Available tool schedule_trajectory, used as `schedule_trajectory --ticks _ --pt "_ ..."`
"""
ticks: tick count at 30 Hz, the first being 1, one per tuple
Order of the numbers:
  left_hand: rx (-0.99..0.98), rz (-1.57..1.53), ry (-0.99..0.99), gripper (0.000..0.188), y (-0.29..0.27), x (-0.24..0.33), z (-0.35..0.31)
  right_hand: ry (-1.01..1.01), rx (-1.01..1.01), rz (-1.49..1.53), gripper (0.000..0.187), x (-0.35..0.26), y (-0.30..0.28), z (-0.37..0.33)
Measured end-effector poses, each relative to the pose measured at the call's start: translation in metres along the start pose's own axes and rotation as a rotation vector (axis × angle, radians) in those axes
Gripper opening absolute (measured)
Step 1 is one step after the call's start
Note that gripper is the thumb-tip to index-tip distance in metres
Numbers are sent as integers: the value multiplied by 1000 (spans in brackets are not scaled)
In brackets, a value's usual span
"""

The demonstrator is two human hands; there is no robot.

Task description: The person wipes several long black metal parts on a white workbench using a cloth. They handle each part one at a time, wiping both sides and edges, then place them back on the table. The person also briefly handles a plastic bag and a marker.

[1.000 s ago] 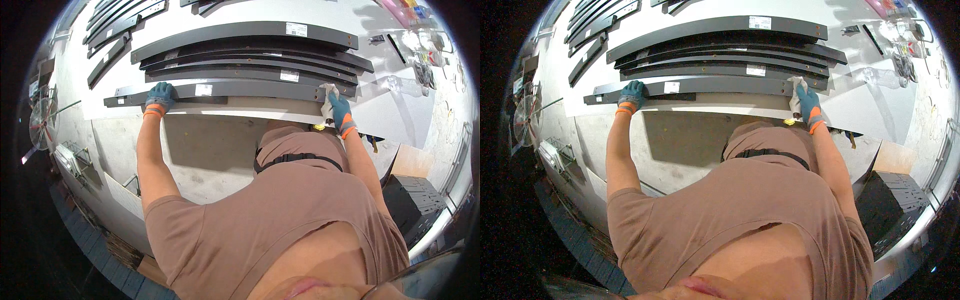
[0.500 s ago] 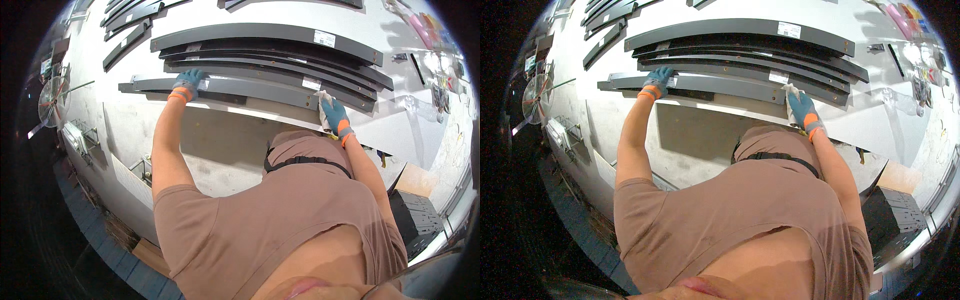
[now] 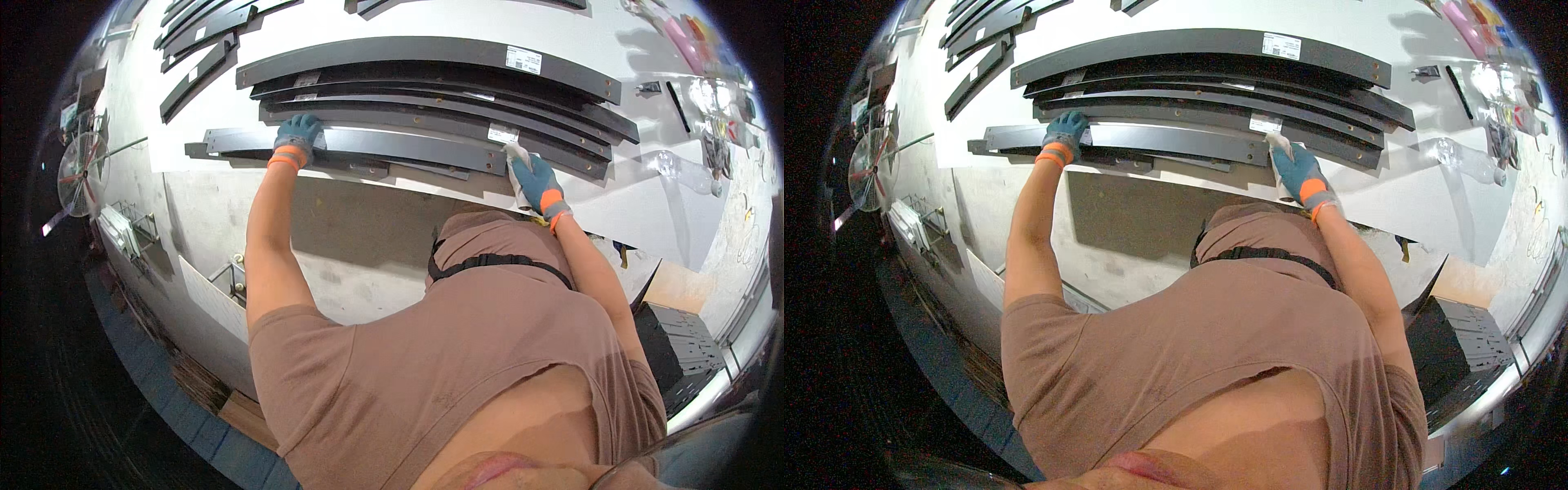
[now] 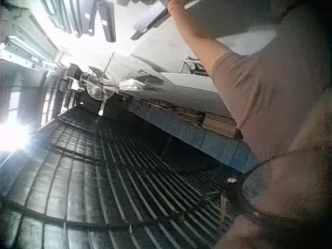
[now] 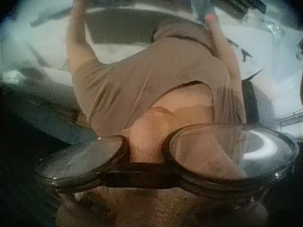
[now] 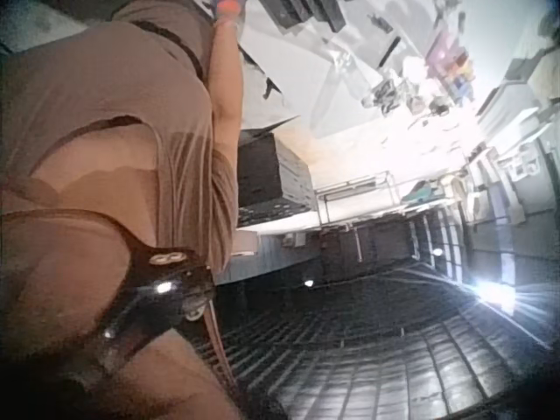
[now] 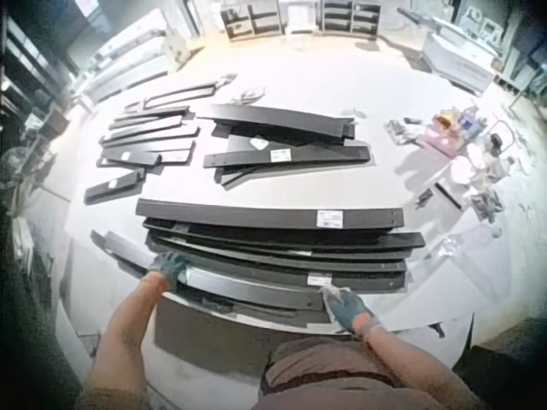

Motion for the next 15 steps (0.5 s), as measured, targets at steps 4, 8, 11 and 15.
schedule_trajectory --ticks 4,8,11,15 --pt "-77 -16 -130 69 -10 10 5 -138 28 -39 41 13 0 4" --pt "-20 -356 -167 63 -46 36 27 -42 35 46 39 40 0 7" --pt "271 -466 -194 59 -73 56 53 -191 69 104 36 33 -6 8" --pt "608 -147 -29 95 -108 82 86 -161 38 -48 30 30 -13 11"
Point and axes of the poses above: each hand's wrist, its own z-axis towards the middle knuckle, its own y-axis out of the palm, x = y × z, the point moved 2 cm from there along z, towards the middle knuckle, and after that the axes turned 7 degrees about x, right-handed, at the moved point
